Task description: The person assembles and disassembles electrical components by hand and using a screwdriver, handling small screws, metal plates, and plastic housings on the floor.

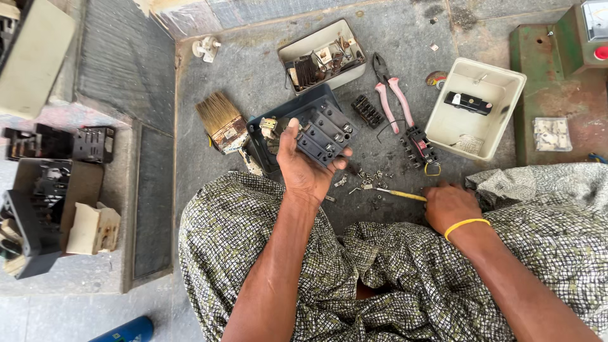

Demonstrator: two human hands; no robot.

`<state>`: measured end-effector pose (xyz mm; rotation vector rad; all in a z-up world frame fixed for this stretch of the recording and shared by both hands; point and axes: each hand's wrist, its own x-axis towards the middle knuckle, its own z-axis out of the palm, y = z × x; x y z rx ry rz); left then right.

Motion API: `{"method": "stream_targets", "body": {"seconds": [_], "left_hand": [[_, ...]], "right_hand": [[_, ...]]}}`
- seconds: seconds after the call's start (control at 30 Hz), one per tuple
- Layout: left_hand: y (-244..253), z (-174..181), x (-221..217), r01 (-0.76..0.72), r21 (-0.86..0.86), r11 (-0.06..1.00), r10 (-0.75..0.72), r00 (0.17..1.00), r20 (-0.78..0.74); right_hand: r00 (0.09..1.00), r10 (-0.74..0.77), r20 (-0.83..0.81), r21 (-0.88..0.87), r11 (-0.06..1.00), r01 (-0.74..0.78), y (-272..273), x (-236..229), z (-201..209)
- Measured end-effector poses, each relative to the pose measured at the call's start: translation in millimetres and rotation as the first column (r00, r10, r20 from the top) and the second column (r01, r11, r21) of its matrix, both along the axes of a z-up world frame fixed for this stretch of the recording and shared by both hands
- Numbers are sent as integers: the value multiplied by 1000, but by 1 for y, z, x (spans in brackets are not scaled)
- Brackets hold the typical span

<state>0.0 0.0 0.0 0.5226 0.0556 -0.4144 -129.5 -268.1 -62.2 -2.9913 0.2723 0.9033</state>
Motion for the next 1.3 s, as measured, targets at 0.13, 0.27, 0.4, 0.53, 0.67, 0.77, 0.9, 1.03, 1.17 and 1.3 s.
{"method": "stream_targets", "body": {"seconds": [0.13,0.27,0.4,0.53,0.67,0.77,0.9,1.03,1.17,1.3], "left_hand": [[-10,27,-8,-43,176,984,44,999,-6],[-19,33,-11,-2,198,980,21,995,-93],[-23,30,-15,2,215,977,14,997,-71],[-20,20,-17,6,173,985,5,998,-63],[-22,12,-23,-71,207,976,67,997,26],[-30,13,-21,-124,347,930,71,984,162],[-34,25,-33,-123,474,872,-91,911,403],[-27,46,-46,-246,624,741,-199,808,555],[-27,50,-42,-436,761,480,-166,807,567],[-34,34,-27,-17,520,854,-217,897,386]], "right_hand": [[949,58,309,64,995,-82,33,2,79],[783,-286,552,494,869,-31,83,15,130],[522,-460,718,662,683,-308,124,36,140],[436,-493,753,645,684,-339,142,42,128],[411,-594,691,721,607,-335,153,44,112],[431,-611,665,744,592,-308,150,49,104],[454,-809,373,914,235,-332,126,55,80],[711,-621,-329,683,-677,-275,78,38,70],[770,-533,-351,617,-750,-238,51,32,63],[879,-337,-336,498,-856,-138,43,27,54]]}}
